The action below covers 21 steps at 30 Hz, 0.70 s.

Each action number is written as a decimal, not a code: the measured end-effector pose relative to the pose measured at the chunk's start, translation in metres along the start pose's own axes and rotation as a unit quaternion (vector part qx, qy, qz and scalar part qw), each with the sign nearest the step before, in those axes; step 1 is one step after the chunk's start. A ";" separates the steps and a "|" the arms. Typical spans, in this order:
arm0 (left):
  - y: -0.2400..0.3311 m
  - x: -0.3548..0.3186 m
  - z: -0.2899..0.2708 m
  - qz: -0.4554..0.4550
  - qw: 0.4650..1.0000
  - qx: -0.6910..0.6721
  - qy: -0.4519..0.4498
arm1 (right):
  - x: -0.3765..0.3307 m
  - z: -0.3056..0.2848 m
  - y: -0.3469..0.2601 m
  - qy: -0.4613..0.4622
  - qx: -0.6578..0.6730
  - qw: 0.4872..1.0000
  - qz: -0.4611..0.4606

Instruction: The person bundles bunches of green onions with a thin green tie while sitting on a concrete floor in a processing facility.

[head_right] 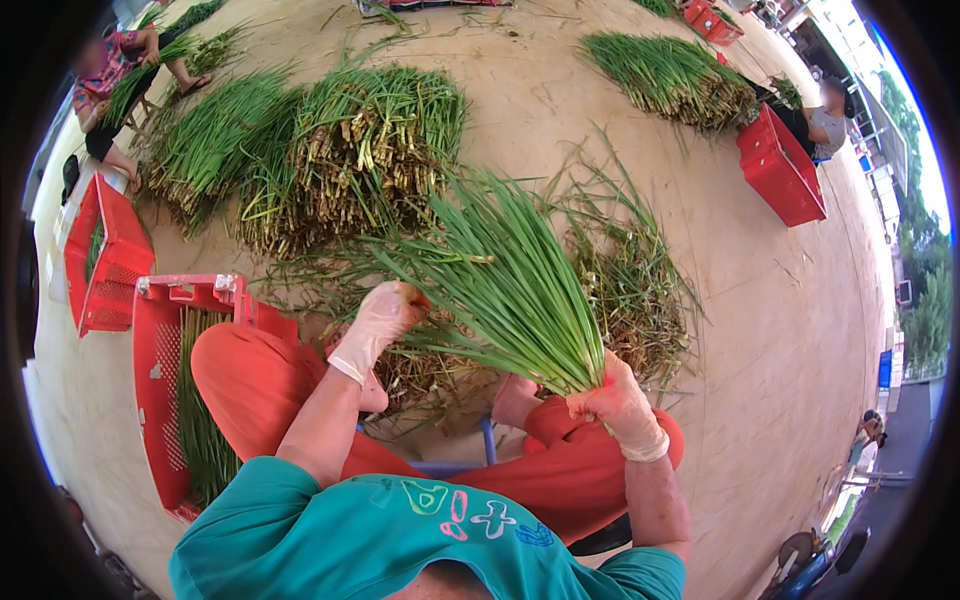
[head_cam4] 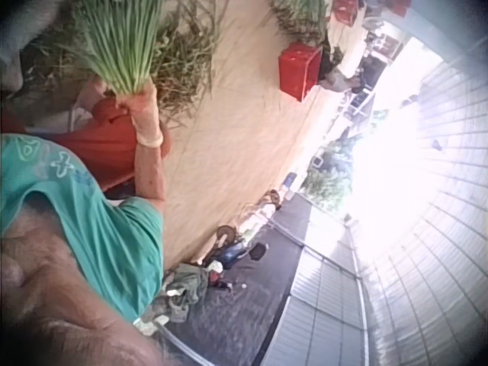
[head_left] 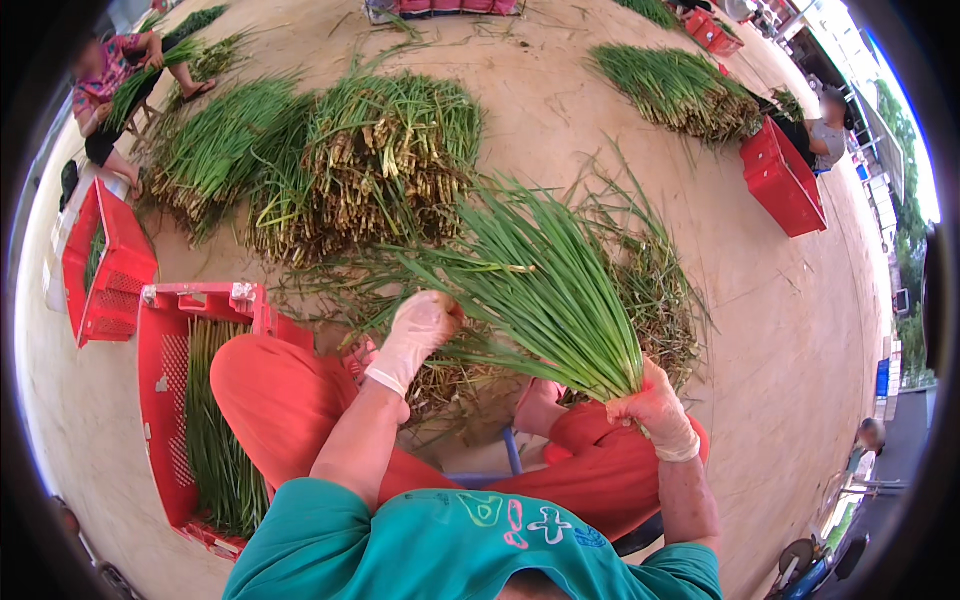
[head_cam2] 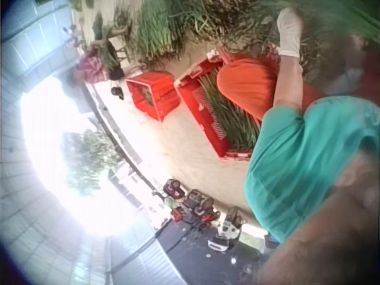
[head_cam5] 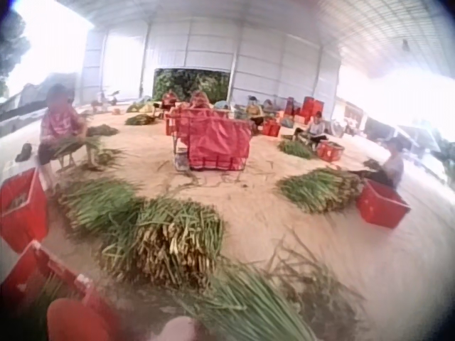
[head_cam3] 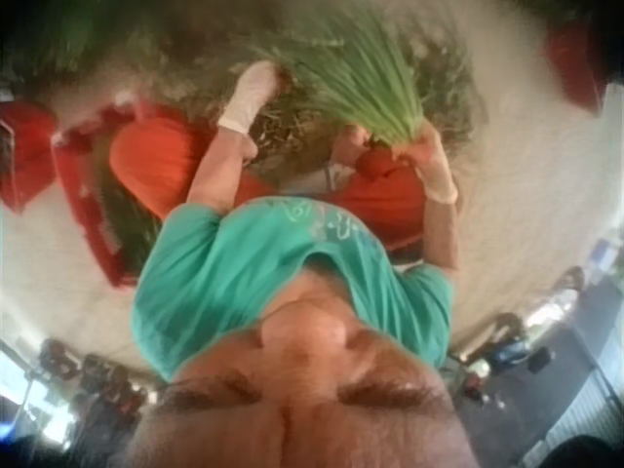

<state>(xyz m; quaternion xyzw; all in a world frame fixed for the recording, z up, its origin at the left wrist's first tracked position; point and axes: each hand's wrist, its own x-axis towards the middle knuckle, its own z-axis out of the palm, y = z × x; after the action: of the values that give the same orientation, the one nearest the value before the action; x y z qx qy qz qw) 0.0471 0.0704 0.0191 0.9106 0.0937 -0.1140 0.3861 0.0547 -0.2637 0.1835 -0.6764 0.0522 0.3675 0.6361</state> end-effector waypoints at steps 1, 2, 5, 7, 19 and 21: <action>-0.002 0.002 0.009 0.003 1.000 0.025 -0.011 | 0.001 -0.001 0.001 -0.003 -0.001 1.000 0.001; -0.002 0.007 0.019 -0.010 0.999 0.028 -0.033 | 0.002 -0.003 0.001 -0.006 -0.001 1.000 0.004; 0.002 0.014 0.053 0.018 0.999 0.013 -0.024 | 0.001 -0.004 0.002 -0.005 -0.024 1.000 0.009; 0.001 0.020 0.082 0.062 0.997 -0.007 0.039 | 0.001 0.001 -0.002 -0.013 -0.030 0.999 0.008; -0.198 0.012 0.008 -0.134 0.809 -0.258 0.510 | 0.001 -0.007 0.003 -0.022 -0.040 0.999 -0.018; -0.156 0.017 -0.034 -0.150 0.807 -0.252 0.512 | -0.002 -0.006 0.004 -0.011 -0.009 1.000 -0.014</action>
<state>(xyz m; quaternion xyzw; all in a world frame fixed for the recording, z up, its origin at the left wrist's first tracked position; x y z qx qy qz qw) 0.0280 0.2034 -0.0691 0.6818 0.4389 0.3399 0.4764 0.0539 -0.2707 0.1808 -0.6790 0.0329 0.3665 0.6353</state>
